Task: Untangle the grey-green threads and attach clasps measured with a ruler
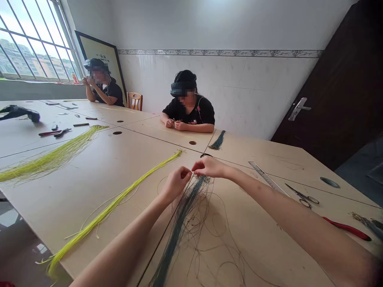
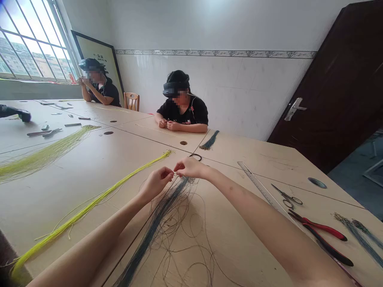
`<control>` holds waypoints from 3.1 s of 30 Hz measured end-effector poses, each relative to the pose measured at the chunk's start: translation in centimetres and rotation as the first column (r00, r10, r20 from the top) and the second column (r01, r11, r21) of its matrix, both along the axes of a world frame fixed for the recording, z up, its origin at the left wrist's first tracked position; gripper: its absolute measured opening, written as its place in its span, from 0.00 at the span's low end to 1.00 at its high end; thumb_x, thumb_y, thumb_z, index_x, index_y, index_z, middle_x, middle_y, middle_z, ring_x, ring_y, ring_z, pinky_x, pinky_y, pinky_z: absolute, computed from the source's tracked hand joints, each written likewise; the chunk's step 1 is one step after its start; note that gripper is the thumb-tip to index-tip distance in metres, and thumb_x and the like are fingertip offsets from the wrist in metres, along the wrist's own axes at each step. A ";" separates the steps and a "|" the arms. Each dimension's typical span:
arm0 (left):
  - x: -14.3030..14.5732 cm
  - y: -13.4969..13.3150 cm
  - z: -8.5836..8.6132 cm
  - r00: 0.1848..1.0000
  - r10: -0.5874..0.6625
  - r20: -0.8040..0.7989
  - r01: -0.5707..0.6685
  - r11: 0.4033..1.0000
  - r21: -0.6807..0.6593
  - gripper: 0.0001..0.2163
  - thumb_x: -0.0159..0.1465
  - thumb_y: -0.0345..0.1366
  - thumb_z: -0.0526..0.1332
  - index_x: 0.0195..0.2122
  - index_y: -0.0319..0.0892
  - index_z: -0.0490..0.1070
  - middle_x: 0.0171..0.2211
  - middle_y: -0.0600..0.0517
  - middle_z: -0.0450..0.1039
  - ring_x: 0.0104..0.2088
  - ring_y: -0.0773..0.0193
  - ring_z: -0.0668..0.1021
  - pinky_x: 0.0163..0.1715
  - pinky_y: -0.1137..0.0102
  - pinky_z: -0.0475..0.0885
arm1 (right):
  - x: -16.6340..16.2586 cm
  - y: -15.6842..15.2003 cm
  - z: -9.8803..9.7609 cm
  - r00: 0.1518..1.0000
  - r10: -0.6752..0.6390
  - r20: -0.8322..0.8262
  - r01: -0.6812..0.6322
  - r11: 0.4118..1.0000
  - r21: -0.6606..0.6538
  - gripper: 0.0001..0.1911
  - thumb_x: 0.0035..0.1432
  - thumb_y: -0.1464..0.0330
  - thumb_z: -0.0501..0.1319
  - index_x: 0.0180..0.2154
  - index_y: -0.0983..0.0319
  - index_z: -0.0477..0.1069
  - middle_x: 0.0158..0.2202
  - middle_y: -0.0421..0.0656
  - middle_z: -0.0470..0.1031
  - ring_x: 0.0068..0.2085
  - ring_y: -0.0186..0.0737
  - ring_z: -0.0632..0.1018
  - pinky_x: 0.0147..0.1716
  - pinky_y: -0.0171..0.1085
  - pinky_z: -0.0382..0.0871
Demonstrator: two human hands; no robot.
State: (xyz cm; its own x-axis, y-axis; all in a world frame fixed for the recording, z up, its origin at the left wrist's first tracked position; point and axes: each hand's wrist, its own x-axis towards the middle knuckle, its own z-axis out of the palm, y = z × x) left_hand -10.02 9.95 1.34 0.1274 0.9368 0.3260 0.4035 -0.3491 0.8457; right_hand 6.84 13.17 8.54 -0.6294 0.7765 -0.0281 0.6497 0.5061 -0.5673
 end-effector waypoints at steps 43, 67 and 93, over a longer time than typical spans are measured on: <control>-4.4 1.1 0.1 0.968 0.205 -0.145 -0.160 0.950 0.270 0.14 0.57 0.46 0.52 0.30 0.42 0.68 0.28 0.51 0.74 0.29 0.59 0.74 0.30 0.69 0.66 | 13.5 -12.2 15.2 0.695 -0.682 0.226 0.126 0.425 0.896 0.10 0.61 0.71 0.50 0.34 0.65 0.68 0.35 0.44 0.74 0.29 0.36 0.72 0.36 0.38 0.59; 9.8 -24.4 15.8 0.530 -0.533 0.660 0.702 0.712 0.011 0.10 0.64 0.39 0.57 0.40 0.39 0.71 0.36 0.47 0.73 0.34 0.63 0.77 0.28 0.76 0.71 | 12.1 -29.0 11.9 0.992 -0.001 0.127 -0.127 -0.061 0.990 0.06 0.59 0.73 0.57 0.35 0.57 0.70 0.33 0.38 0.75 0.37 0.32 0.74 0.40 0.37 0.64; 10.1 -27.6 14.2 0.800 -0.345 0.491 0.403 0.915 -0.012 0.11 0.55 0.41 0.62 0.22 0.40 0.66 0.16 0.57 0.57 0.18 0.72 0.57 0.18 0.75 0.51 | 8.8 -32.7 9.2 0.916 -0.038 -0.400 0.355 0.540 0.763 0.04 0.59 0.68 0.56 0.31 0.57 0.67 0.27 0.40 0.71 0.30 0.36 0.72 0.30 0.38 0.68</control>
State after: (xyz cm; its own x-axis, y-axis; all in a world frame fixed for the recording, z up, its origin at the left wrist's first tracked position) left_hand 0.12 -17.69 15.49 0.3338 0.8809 0.3355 -0.1945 -0.2839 0.9389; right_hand 15.62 -19.51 17.70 -0.3058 0.4670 0.8297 0.6690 0.7254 -0.1617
